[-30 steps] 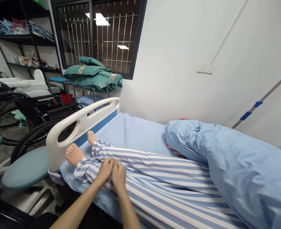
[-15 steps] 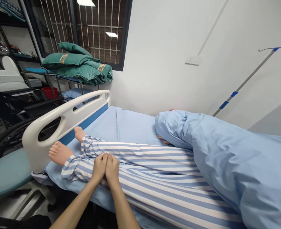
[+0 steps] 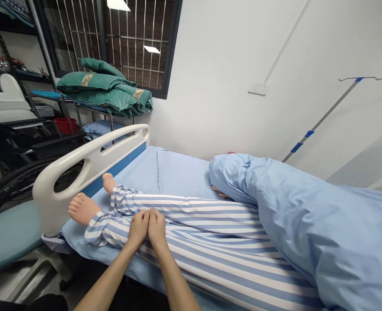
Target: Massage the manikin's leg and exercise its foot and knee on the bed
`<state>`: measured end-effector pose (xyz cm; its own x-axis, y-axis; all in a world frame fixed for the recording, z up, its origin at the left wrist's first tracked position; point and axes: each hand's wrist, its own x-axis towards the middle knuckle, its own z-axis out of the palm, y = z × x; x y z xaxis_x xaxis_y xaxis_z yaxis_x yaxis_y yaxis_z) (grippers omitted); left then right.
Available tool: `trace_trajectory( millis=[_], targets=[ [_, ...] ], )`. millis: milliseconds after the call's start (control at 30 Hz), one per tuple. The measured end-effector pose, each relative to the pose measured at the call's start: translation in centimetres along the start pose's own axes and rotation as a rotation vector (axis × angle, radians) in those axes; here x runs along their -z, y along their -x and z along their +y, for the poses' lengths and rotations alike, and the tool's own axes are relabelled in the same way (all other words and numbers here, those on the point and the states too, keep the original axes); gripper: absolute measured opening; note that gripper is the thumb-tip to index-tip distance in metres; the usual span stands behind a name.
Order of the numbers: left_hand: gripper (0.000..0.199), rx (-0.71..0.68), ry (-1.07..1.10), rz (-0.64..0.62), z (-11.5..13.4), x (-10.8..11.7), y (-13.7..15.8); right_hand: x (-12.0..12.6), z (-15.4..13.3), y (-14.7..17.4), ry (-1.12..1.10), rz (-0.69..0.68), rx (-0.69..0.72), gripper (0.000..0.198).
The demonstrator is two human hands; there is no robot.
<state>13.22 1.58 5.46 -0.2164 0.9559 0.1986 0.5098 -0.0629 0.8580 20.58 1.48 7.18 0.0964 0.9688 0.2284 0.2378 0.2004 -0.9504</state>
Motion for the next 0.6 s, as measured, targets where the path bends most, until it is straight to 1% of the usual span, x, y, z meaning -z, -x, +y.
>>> trace_trajectory(
  millis=[100, 167, 233, 400, 600],
  targets=[
    [0.03, -0.017, -0.029, -0.039, 0.0, -0.1, 0.0, 1.3, -1.4, 0.1, 0.053, 0.005, 0.069, 0.042],
    [0.031, -0.022, -0.041, -0.049, 0.0, -0.1, 0.1, 1.8, -1.5, 0.4, 0.073, 0.012, 0.087, 0.043],
    [0.031, -0.027, -0.051, -0.044, -0.1, -0.2, 0.1, 1.9, -0.8, 0.8, 0.094, 0.02, 0.085, 0.042],
    [0.031, -0.065, -0.077, -0.04, -0.4, -0.3, 0.2, 1.3, 1.6, 1.8, 0.175, 0.037, 0.086, 0.038],
    [0.032, -0.072, -0.075, -0.049, -0.2, -0.3, 0.4, 1.4, 1.4, 1.9, 0.133, 0.028, 0.1, 0.039]
  ],
)
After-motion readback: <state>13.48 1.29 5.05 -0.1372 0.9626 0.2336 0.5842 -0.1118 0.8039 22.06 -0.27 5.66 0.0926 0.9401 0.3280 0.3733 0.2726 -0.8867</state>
